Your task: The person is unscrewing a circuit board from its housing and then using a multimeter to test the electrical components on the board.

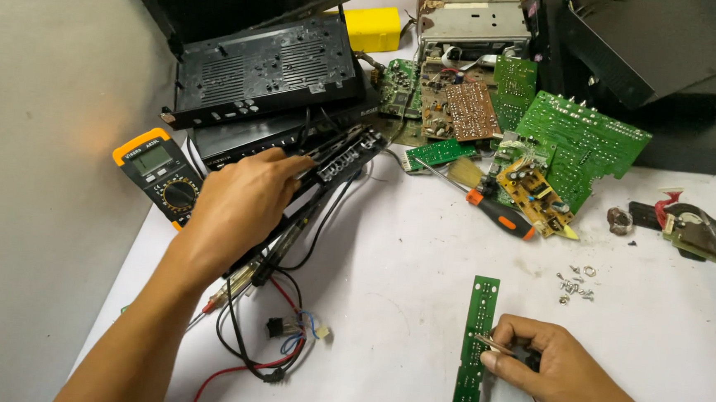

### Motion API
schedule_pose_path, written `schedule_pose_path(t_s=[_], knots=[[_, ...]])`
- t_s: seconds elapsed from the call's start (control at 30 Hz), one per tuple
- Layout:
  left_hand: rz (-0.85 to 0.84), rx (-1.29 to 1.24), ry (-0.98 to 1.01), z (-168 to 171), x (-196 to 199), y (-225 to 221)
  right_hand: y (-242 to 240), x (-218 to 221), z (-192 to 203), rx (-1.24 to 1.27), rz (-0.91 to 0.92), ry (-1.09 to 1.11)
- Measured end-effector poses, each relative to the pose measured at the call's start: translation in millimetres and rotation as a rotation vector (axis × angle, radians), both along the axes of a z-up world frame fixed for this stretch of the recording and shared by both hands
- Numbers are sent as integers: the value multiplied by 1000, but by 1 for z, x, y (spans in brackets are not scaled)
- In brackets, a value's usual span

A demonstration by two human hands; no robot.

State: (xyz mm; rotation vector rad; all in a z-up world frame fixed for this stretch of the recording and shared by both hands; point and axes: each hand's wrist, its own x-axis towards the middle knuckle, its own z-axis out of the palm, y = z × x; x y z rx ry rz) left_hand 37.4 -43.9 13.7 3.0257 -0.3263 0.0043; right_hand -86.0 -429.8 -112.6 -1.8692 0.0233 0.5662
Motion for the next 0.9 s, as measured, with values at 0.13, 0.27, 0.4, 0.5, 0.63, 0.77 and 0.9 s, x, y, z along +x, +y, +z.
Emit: schedule_pose_path(t_s=[0.13, 0.27, 0.4, 0.5, 0.63, 0.77, 0.9], knots=[[-38, -49, -56, -25, 26, -8, 0, 0, -1, 17, -15, 20], [-48, -33, -168, -47, 36, -5, 0, 0, 0, 31, -18, 36], [-80, -40, -235, -59, 44, -4, 2, 0, 7, -3, -12, 55], [-106, -111, -228, -52, 47, -14, 0, 1, 2, -2, -1, 38], [-125, -146, -228, -57, 52, -24, 0, 0, 2, -29, 6, 33], [-146, 3, -346, -80, 61, -18, -1, 0, -1, -14, 17, -19], [-109, 51, -318, -89, 61, -3, 3, 0, 5, -46, -3, -16]])
